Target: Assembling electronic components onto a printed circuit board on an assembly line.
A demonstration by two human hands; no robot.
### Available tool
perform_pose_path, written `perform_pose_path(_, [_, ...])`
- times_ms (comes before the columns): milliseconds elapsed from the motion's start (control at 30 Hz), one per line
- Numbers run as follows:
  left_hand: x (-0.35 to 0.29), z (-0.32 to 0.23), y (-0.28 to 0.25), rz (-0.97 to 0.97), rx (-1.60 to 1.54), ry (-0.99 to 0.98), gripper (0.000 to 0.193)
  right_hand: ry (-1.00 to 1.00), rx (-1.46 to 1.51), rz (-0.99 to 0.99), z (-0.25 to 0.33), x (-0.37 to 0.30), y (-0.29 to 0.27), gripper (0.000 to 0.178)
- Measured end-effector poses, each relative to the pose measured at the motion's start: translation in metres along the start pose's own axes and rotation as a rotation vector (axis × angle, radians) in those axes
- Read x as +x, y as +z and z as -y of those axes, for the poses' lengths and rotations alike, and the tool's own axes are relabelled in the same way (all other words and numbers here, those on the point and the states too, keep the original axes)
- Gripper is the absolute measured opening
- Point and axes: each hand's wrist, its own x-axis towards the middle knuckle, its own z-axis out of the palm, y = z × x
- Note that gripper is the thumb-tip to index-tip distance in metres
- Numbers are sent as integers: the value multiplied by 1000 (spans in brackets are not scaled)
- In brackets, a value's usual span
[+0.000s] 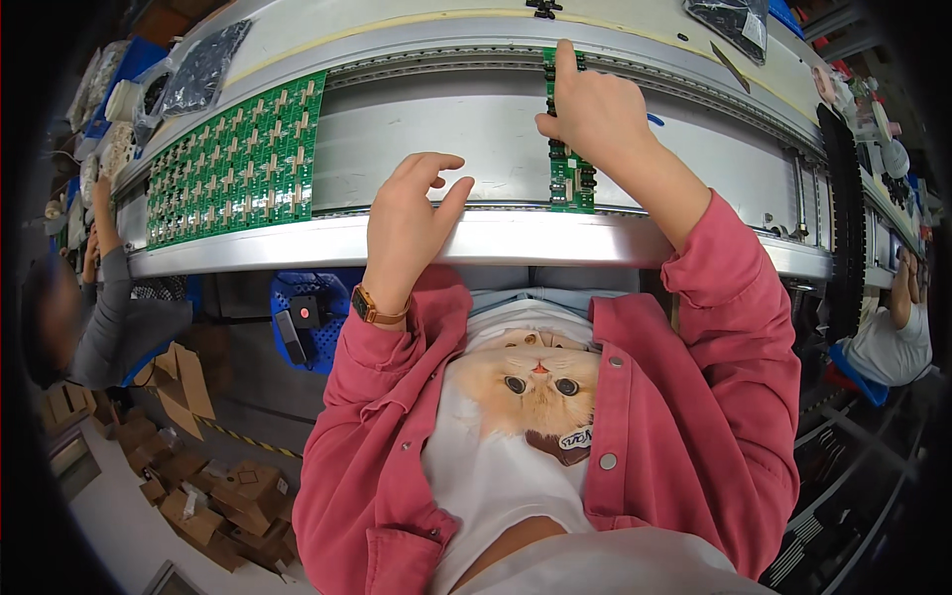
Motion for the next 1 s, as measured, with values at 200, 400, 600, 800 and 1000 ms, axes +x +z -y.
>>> perform_pose_path(200, [7,-13,16,0,69,12,18,4,12,-35,-29,-3,-20,75])
perform_pose_path(400, [27,-59,61,-39,58,83,15,165,-40,-73,-158,-28,-59,69])
perform_pose_path(600, [38,-123,109,-34,86,109,10,626,-269,-64,-412,-107,-79,64])
perform_pose_path(800, [56,-187,154,-15,124,104,10,1154,-209,118,-622,-207,-126,52])
perform_pose_path(1000, [58,-228,181,-11,137,93,10,1299,-203,217,-734,-265,-127,46])
